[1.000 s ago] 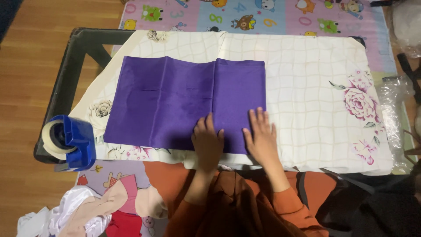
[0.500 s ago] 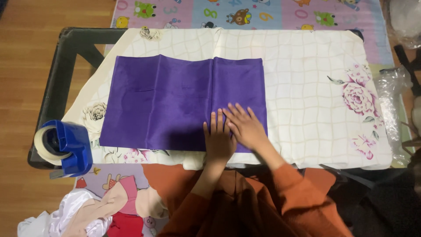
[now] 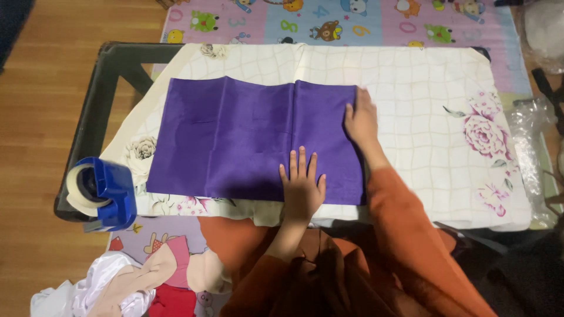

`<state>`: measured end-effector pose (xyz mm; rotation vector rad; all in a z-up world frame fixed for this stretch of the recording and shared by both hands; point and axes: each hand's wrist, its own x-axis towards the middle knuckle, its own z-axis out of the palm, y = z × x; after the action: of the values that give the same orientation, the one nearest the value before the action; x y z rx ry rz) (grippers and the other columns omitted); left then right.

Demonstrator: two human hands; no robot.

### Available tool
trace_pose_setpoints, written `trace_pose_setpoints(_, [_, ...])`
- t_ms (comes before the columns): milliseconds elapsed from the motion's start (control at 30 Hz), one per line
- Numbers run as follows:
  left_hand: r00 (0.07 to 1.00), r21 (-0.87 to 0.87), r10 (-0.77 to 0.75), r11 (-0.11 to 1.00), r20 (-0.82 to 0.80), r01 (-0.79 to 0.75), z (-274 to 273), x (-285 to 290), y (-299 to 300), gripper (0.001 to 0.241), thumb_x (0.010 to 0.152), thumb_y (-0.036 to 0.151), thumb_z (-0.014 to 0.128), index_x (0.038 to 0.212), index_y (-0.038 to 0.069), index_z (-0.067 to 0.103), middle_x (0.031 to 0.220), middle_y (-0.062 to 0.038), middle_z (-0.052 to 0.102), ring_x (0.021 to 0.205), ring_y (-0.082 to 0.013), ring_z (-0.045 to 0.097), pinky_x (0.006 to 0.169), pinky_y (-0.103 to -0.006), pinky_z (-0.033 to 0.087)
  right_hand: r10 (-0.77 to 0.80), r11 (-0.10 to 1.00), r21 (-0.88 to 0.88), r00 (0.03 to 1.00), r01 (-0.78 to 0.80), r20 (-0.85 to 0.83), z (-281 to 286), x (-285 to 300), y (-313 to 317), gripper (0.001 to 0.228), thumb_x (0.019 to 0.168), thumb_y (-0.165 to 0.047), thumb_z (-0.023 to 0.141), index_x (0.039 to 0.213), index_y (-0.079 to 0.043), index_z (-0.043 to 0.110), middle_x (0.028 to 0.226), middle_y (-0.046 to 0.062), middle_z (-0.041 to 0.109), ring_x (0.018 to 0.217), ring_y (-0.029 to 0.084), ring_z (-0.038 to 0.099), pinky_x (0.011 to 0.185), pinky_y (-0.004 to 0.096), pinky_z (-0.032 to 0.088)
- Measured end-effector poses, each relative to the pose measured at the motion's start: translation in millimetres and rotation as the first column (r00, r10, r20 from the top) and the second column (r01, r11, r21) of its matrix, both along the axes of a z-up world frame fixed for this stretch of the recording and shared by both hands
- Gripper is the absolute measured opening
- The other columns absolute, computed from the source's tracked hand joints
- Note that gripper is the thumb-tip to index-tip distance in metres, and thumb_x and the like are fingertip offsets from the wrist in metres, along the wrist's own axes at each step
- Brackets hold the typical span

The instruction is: Folding a large piece of purple fabric on a floor mat

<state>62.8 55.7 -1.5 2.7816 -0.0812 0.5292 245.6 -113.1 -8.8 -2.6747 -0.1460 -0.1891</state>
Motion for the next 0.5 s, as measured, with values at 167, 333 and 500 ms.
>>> trace_pose_setpoints(167, [1.000,-0.112,-0.016,0.994,0.011,0.017,1,2,3,0.059,0.089,0.037,0.066,0.143,0.016,0.057,0.156,-0.017,0.047,0.146,-0.0375,0.041,0.111,-0.0662,0.030,-0.202,0.932,0.306,0.979,0.192,0.001,2,-69,-14,0.064,0.094,-0.025,0.071,0.151,-0.005,0.050,0.135,0.029,0.060,0.126,0.045,0.058,0.104,0.054,0.048])
trace_pose_setpoints(333, [0.995,-0.356,-0.100,0.929,0.030,0.104,-8,-1,15,0.049,0.094,0.036,0.063,0.139,0.015,0.060,0.158,-0.015,0.046,0.149,-0.0369,0.038,0.113,-0.0659,0.029,0.004,0.484,0.735,0.839,0.475,-0.544,28,-114,-33,0.050,0.088,-0.027,0.081,0.130,-0.005,0.066,0.108,0.024,0.069,0.096,0.035,0.070,0.075,0.051,0.058])
trace_pose_setpoints(500, [0.947,-0.321,-0.320,0.901,-0.034,0.293,14,-19,53,0.076,0.082,0.047,0.070,0.150,0.020,0.049,0.162,-0.011,0.040,0.150,-0.0335,0.037,0.116,-0.0640,0.027,0.190,0.350,0.771,0.765,0.532,-0.615,-26,-100,-53,0.031,0.084,-0.016,0.074,0.113,-0.007,0.067,0.078,0.013,0.068,0.057,0.021,0.069,0.043,0.035,0.058])
